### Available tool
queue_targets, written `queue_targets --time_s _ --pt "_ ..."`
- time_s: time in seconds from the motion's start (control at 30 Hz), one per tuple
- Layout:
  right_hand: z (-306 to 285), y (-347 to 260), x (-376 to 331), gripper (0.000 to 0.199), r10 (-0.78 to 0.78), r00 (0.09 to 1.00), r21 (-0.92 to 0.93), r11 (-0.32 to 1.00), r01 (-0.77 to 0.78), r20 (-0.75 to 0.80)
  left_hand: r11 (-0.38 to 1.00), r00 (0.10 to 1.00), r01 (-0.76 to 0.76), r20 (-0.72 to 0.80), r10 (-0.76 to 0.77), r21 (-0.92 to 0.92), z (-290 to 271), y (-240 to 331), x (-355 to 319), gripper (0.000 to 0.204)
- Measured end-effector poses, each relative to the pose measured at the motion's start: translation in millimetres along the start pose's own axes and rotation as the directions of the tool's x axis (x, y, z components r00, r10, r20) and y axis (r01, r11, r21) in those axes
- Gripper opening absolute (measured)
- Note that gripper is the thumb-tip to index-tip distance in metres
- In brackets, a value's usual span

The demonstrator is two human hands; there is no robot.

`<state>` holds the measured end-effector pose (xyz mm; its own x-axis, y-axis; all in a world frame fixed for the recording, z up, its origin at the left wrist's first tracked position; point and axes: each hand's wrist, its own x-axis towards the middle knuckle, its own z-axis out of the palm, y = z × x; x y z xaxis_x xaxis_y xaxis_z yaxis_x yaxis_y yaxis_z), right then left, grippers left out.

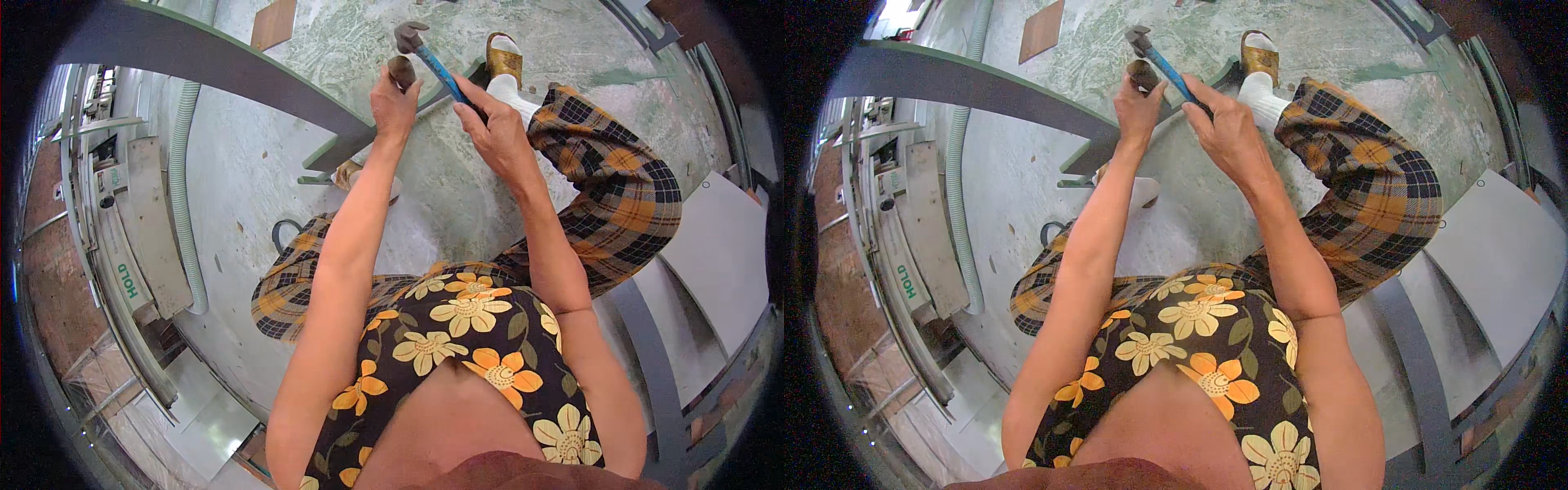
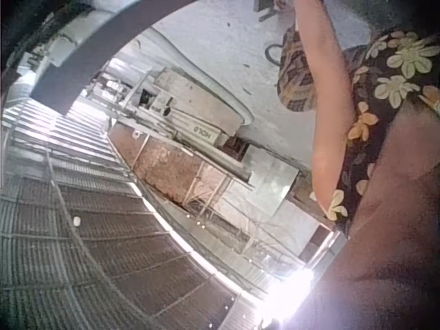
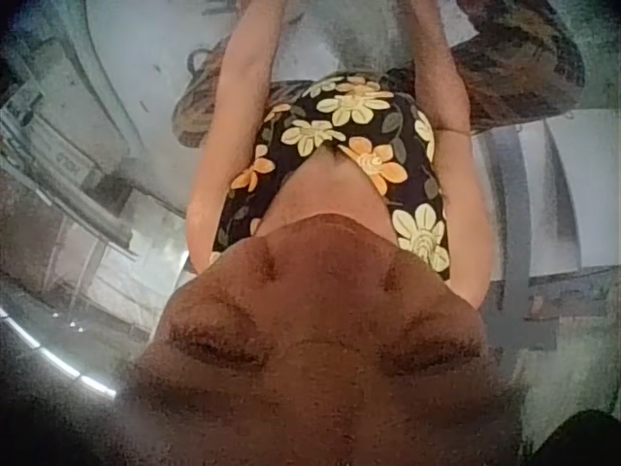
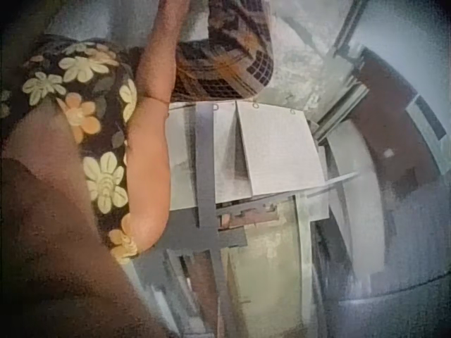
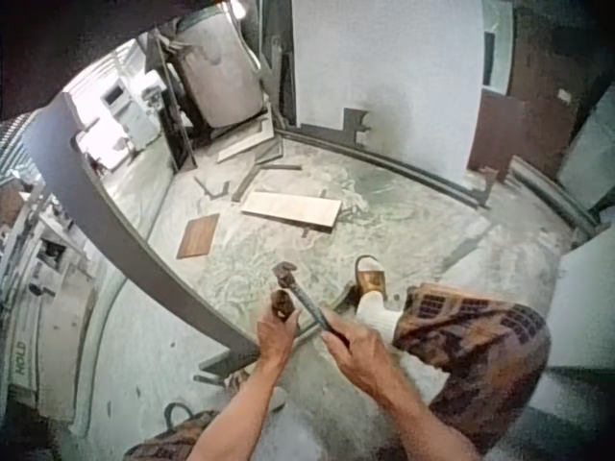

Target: Using a hammer and a metal tool to manipulate a wooden furniture component.

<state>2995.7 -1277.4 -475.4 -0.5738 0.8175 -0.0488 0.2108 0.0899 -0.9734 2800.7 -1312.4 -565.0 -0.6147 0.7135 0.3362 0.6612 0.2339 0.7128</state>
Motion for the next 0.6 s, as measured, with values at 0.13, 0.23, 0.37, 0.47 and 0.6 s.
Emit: queue_targets --time_s 0.13,0.23,0.37,0.47,0.6 --pt "3 4 2 0.041 -0.142 0.987 0.064 0.987 0.147 -0.068 0.997 0.999 -0.037 0.022 0.039 -0.069 4 2 4 0.037" --pt "12 17 7 0.04 -0.081 0.996 0.03 0.996 0.082 -0.027 0.986 0.999 -0.042 0.003 0.044 -0.162 6 -2 8 0.037" --pt "7 7 3 0.039 -0.072 0.996 0.019 0.997 0.073 -0.044 0.999 0.999 0.048 0.022 -0.049 0.026 2 -2 5 0.04" --pt "3 2 4 0.038 0.016 1.0 0.05 0.999 -0.016 0.005 0.997 1.0 0.006 0.0 -0.006 0.077 3 -8 5 0.043" --pt "4 33 7 0.04 0.015 1.0 -0.137 0.99 -0.014 0.006 0.996 1.0 0.005 -0.017 -0.004 0.093 4 -5 3 0.041"
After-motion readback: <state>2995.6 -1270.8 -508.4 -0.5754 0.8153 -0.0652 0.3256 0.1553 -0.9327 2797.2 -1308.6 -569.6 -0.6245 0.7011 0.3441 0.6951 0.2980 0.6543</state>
